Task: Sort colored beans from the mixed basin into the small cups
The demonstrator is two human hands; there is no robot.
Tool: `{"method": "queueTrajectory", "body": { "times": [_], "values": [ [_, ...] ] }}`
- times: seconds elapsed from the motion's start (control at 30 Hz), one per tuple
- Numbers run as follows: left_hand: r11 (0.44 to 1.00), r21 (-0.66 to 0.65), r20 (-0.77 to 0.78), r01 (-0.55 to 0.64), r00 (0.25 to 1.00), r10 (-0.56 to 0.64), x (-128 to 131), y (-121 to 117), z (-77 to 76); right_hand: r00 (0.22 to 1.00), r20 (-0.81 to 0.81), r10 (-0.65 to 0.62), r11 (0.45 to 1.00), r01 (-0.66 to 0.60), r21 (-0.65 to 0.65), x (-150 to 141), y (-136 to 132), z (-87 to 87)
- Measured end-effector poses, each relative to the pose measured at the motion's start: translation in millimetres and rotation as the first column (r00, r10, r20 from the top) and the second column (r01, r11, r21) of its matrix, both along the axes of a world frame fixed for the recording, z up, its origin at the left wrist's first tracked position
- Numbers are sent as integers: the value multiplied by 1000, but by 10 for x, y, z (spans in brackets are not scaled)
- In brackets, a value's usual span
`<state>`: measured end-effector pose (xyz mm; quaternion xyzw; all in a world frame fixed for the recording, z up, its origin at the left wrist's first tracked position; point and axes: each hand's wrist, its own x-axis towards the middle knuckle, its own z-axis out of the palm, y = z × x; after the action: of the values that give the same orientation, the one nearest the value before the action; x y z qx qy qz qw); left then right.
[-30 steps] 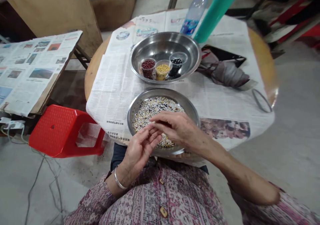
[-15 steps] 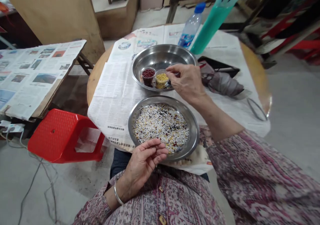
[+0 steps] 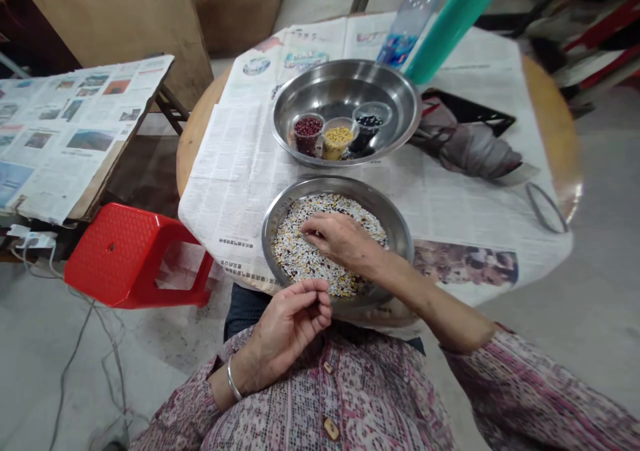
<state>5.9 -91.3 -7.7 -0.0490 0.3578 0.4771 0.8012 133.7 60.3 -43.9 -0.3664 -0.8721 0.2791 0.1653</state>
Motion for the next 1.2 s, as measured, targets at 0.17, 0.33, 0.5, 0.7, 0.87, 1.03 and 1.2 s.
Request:
{"method": "queueTrajectory", "body": {
  "times": [0.17, 0.33, 0.5, 0.7, 0.87, 1.03, 1.2],
  "values": [
    [1000, -5, 0, 14, 1000, -14, 3, -2, 3, 998, 62, -19, 995, 13, 98, -63, -56, 6],
    [1000, -1, 7, 22, 1000, -22, -10, -1, -7, 986, 132, -99, 985, 78, 156, -136, -95, 6],
    [1000, 11, 21, 15, 1000, -15, -7, -9, -37, 981, 167, -99, 986, 73, 153, -180, -102, -3],
    [1000, 8, 19, 21, 1000, -22, -10, 2, -48, 983, 160, -94, 989, 74, 131, -183, -98, -28],
    [1000, 3, 19, 27, 999, -27, -10, 7, -49, 984, 157, -84, 989, 63, 137, -178, -108, -14],
    [1000, 18, 19, 21, 1000, -21, -3, 3, -65, 985, 146, -91, 989, 72, 127, -157, -118, -14],
    [1000, 24, 28, 16, 999, -17, 1, 0, -79, 994, 64, -89, 995, 86, 40, -143, -113, 2]
  ]
}}
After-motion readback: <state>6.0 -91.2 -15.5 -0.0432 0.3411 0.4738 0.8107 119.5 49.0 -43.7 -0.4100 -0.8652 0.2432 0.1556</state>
